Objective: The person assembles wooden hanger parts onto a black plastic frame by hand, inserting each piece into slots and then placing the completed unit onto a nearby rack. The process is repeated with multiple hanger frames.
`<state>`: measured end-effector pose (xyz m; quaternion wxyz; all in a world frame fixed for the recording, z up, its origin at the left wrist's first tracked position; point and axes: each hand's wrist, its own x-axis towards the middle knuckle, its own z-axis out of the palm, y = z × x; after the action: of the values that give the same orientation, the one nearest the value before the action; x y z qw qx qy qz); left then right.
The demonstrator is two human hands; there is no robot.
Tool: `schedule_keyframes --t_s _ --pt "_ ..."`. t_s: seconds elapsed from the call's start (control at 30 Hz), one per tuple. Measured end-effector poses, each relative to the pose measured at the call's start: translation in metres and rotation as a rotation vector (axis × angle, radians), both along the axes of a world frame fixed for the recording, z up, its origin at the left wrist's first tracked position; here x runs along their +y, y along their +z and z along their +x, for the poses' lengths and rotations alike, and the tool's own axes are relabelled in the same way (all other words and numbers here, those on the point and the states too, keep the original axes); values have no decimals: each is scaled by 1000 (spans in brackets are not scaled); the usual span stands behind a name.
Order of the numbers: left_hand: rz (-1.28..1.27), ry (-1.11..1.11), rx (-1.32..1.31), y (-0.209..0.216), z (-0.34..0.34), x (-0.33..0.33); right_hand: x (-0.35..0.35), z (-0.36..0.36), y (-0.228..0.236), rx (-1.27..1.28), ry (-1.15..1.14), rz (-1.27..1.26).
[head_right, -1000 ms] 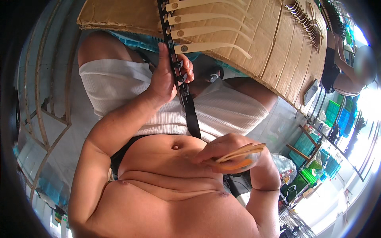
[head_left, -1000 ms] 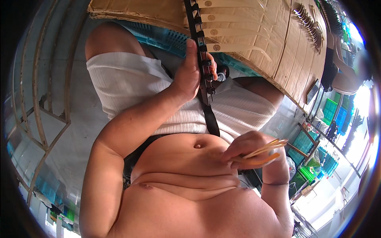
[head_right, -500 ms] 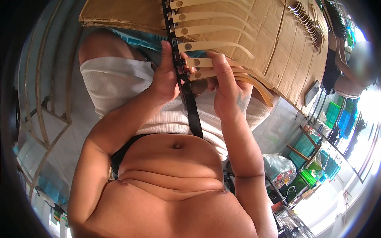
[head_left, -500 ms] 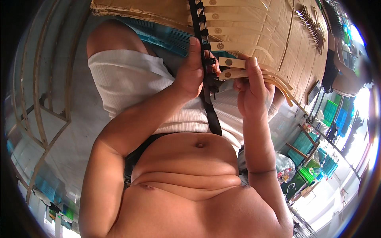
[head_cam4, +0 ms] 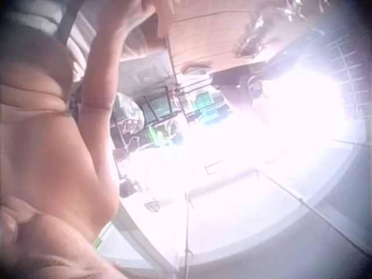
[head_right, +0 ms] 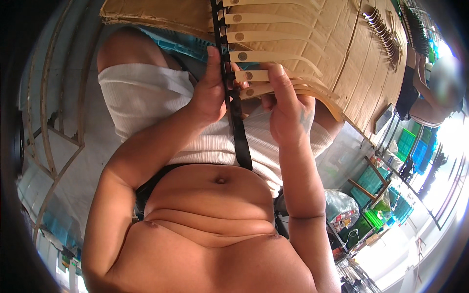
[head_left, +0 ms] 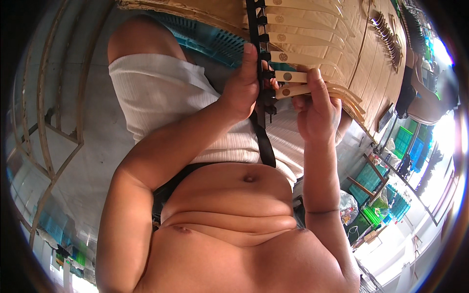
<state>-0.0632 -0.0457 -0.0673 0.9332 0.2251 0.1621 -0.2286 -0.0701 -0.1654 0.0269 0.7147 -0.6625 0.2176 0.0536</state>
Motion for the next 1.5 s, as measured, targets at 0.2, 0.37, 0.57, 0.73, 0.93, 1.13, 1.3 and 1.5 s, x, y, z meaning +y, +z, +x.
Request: schedule_keyframes --t_s 0.2,0.37,0.57,0.73,0.93,1.13,1.3,1.5 --pt "29 -24 18 0 1 1 -1 2 -2 33 47 1" --pt "113 -51 -55 0 1 1 -3 -2 -4 13 49 3" --pt "115 -166 -21 8 -15 2 -29 -29 5 -49 193 -78" --pt "79 -134 -7 3 -17 -4 -40 -44 0 -107 63 144" --pt "92 -75 -15 6 -17 -3 -24 -33 -4 6 -5 224" --pt "114 -54 27 6 -17 -2 -23 -26 -11 61 2 216" --pt "109 -67 -21 4 -17 0 -25 -23 -17 60 33 262" --pt "96 -98 32 3 -23 -2 -38 -30 -19 17 192 241"
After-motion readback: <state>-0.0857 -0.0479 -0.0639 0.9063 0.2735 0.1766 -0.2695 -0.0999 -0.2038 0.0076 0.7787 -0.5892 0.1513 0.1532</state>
